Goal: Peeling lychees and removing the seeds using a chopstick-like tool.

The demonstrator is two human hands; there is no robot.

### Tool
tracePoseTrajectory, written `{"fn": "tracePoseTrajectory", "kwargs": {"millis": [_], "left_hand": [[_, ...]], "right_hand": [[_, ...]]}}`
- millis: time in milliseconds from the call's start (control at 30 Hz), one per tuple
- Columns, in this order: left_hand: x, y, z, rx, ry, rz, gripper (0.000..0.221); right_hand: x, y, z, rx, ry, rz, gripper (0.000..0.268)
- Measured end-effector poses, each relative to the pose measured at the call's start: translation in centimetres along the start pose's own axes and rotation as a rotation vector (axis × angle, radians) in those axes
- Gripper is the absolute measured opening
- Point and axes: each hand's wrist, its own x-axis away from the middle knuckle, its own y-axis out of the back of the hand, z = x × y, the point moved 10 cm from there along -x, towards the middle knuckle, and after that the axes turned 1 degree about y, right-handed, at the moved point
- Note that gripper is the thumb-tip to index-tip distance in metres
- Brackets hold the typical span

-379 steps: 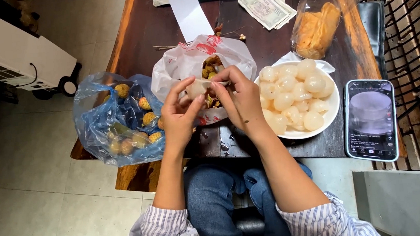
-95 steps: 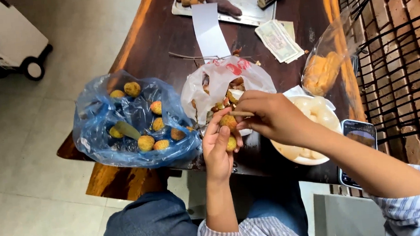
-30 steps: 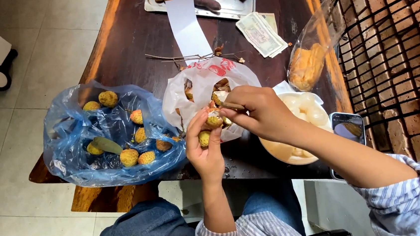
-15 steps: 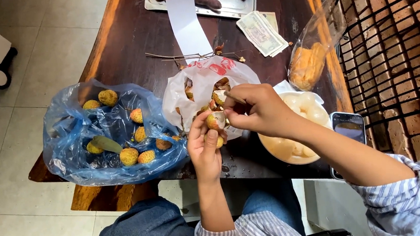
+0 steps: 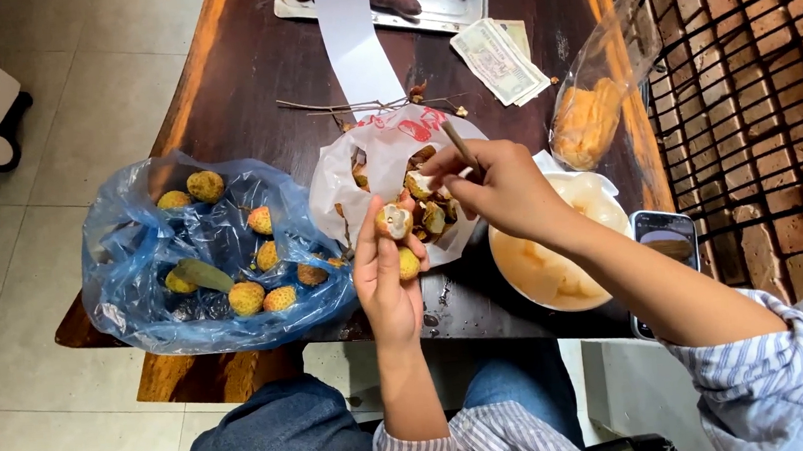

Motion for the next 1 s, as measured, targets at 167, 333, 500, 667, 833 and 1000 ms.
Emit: {"fn": "tracePoseTrajectory", "kwargs": {"millis": [167,333,500,667,833,1000], "left_hand": [[0.0,0.1,-0.1,-0.087,-0.022,-0.021,0.054],[0.0,0.8,0.5,-0.125,-0.054,0.002,0.053],[0.1,0.2,0.0,-0.124,-0.074,0.029,0.053],[0.1,-0.5,-0.4,-0.160,-0.077,0.037,0.051],[0.0,0.0,0.2,-0.176,-0.075,0.011,0.052],[0.3,1.1,0.6,-0.329,-0.150,-0.086,0.063]], "right_hand": [[0.1,-1.0,2.6,-0.057,0.125,0.031,0.014],[0.7,-2.0,2.1,-0.047,0.141,0.086,0.016],[0.6,-2.1,2.5,-0.074,0.169,0.100,0.011],[0.9,-1.7,3.1,-0.001,0.319,0.073,0.005],[1.8,-1.7,3.2,0.162,0.495,-0.036,0.009],[2.3,-1.6,2.7,0.280,0.541,-0.162,0.016]]}}
